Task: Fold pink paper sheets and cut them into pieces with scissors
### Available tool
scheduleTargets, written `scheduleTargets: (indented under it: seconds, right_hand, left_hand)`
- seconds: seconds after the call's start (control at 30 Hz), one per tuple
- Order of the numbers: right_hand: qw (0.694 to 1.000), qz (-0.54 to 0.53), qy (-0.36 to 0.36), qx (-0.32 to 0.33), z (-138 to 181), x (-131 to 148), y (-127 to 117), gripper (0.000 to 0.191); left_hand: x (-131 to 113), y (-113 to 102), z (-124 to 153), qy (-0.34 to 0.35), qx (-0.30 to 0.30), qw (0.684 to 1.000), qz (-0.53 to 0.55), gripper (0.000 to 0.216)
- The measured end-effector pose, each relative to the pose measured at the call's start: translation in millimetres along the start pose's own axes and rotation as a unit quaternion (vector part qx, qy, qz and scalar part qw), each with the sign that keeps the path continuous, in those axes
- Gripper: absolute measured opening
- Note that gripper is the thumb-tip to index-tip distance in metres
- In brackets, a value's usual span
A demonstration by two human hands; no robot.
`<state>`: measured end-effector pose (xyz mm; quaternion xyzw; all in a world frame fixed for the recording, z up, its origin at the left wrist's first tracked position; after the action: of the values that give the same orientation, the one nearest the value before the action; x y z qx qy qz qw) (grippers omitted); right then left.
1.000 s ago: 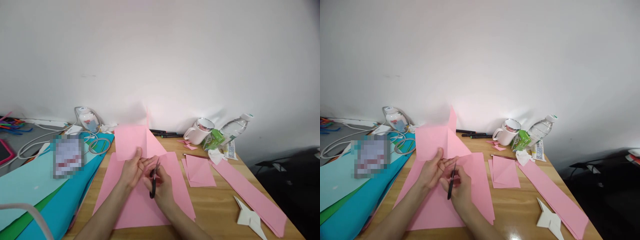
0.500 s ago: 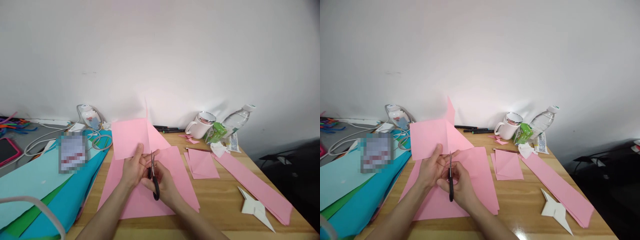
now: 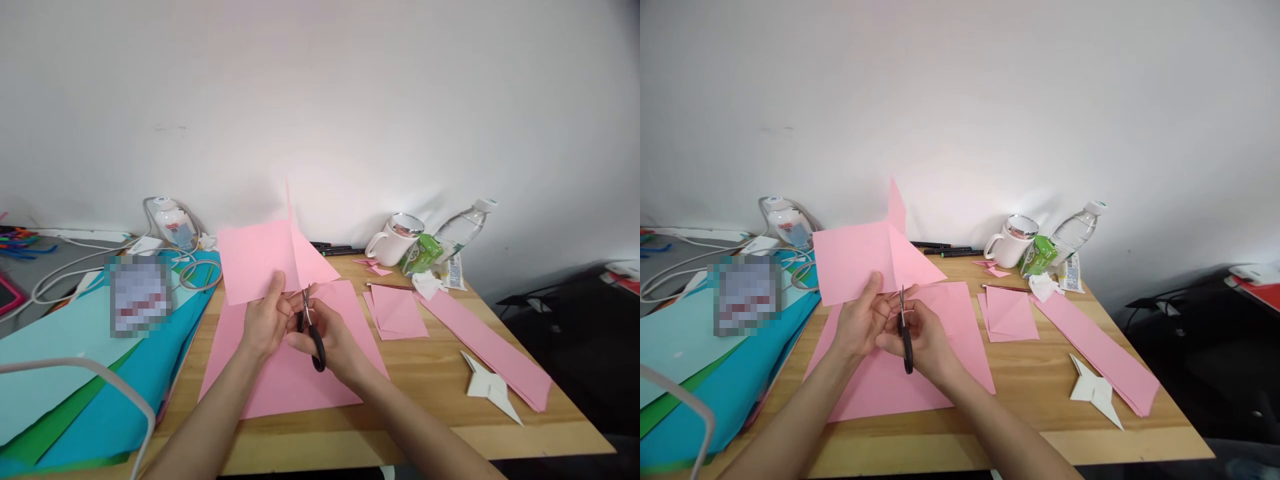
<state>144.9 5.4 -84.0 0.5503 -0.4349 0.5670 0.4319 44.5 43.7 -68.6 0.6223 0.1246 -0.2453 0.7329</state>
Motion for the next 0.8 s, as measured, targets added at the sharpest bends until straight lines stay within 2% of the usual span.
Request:
scheduleTargets:
  seconds: [0.2, 0.37, 0.5, 0.67, 0.8]
  right_hand:
    - [0.999, 0.021, 0.028, 0.012, -4, -7, -5, 0.055]
    - [0.999, 0.043, -0.021, -0.014, -7, -20, -4, 0.051]
    - [0.999, 0.033, -0.032, -0.018, -4, -22, -6, 0.049]
    - [0.999, 0.024, -0.033, -0.025, -1, -22, -10, 0.043]
    - [0.999, 0.022, -0.033, -0.025, 0, -23, -10, 0.045]
  left_hand:
    - [4, -2, 0, 0.026, -0.007, 1.0, -0.01, 0.042]
    - [12, -4, 0, 0.02, -0.045, 0.998, -0.028, 0.051]
    - [17, -7, 0, 0.018, -0.055, 0.998, -0.04, 0.051]
    - [20, -7, 1, 0.041, -0.019, 0.998, -0.045, 0.046]
    - [20, -5, 3, 0.044, -0.05, 0.996, -0.061, 0.04]
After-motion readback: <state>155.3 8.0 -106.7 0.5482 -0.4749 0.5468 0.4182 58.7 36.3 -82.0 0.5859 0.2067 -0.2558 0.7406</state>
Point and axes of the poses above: each hand's wrist, its own z-axis away from the middle knuckle, its own y-axis out of the palm, x = y × z, the point moved 1 cm from there along -z, towards the middle knuckle, and after that the axes turned 14 degrees about z, right-handed, at the moved point
